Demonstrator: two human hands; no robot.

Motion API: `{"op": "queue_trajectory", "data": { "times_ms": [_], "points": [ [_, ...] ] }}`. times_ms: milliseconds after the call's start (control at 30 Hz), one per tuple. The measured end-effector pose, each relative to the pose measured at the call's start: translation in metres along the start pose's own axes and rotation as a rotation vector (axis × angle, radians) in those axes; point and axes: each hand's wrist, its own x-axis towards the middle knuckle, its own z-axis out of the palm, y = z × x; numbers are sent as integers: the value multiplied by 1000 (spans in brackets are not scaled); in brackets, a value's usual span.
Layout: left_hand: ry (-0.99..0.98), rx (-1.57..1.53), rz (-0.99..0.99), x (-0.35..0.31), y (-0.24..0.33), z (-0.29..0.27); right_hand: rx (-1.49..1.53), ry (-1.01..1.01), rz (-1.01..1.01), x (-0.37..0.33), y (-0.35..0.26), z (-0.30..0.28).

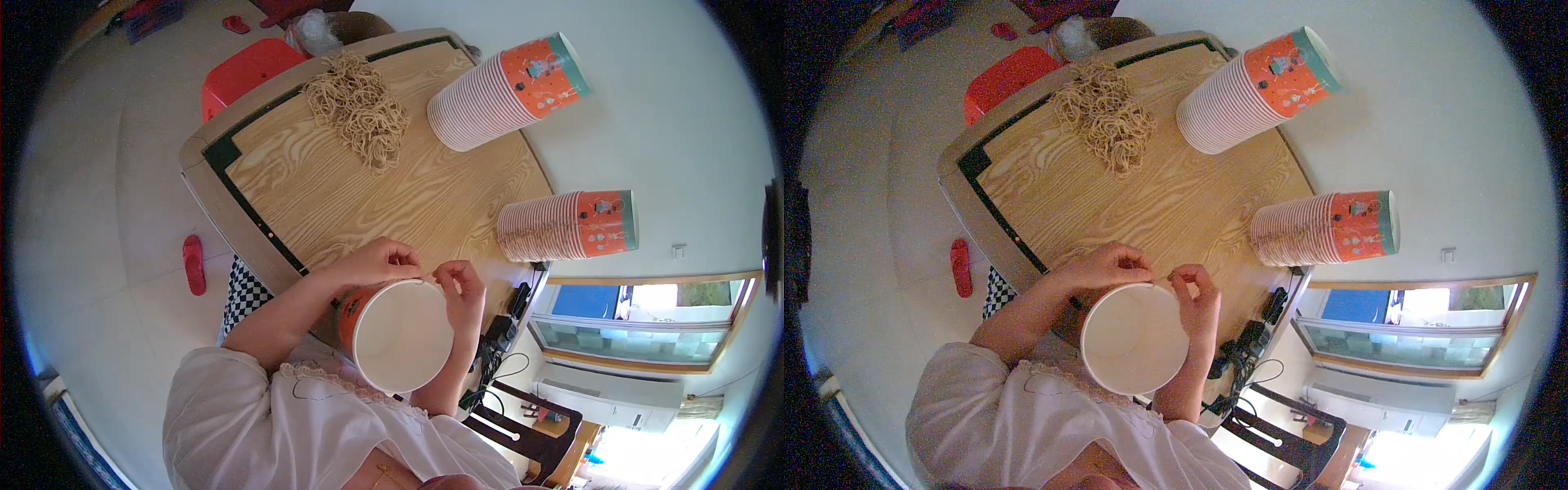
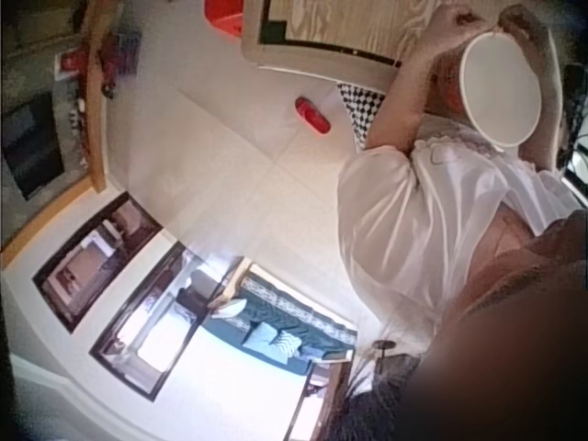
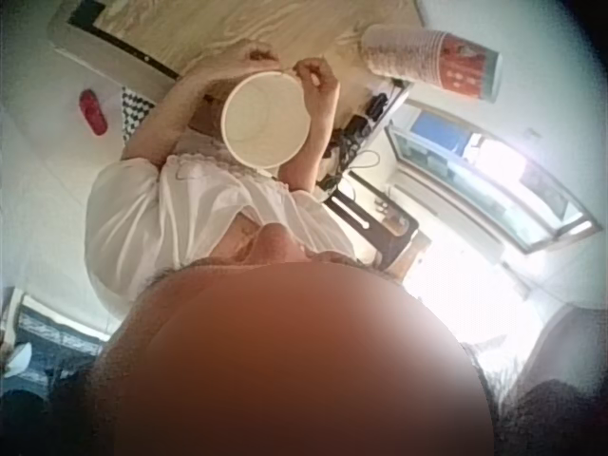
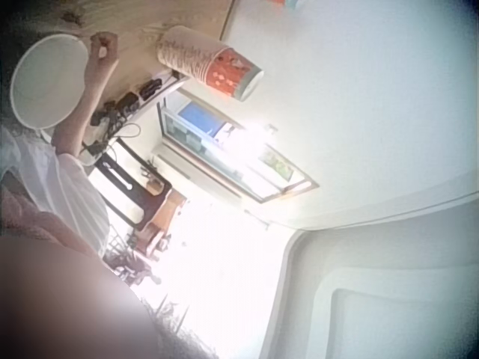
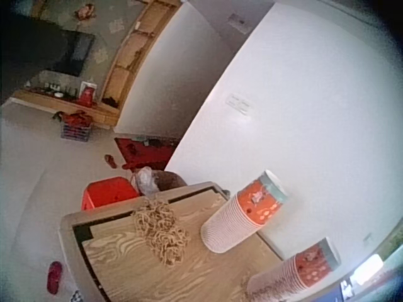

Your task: Tying pieces of string through pre-punched holes in paper cups.

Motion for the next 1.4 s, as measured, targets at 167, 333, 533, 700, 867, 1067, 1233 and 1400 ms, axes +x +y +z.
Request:
{"op": "queue_trajectory", "data": {
  "times_ms": [167, 333, 533, 700, 867, 1067, 1233, 1400],
  "points": [
    [-114, 291, 61, -4, 3, -15, 13, -33, -17, -6, -1, 3],
    [-141, 293, 88, -12, 25, -18, 11, -46, -47, -8, -7, 3],
    [-112, 422, 171, -7, 15, -31, -91, -49, -81, -8, -11, 5],
    [-46, 582, 81, -5, 8, -38, -106, -71, -97, -9, -13, 5],
    [15, 546, 35, -6, 16, -26, -70, -94, -85, -8, -11, 5],
    [162, 206, 86, 4, 16, -9, 205, -188, 3, 1, -4, 3],
    [133, 109, 118, 6, 23, -1, 456, -203, 74, 3, 4, 5],
    [139, 26, 144, 7, 13, -2, 284, -192, 175, 2, 12, 2]
  ]
}}
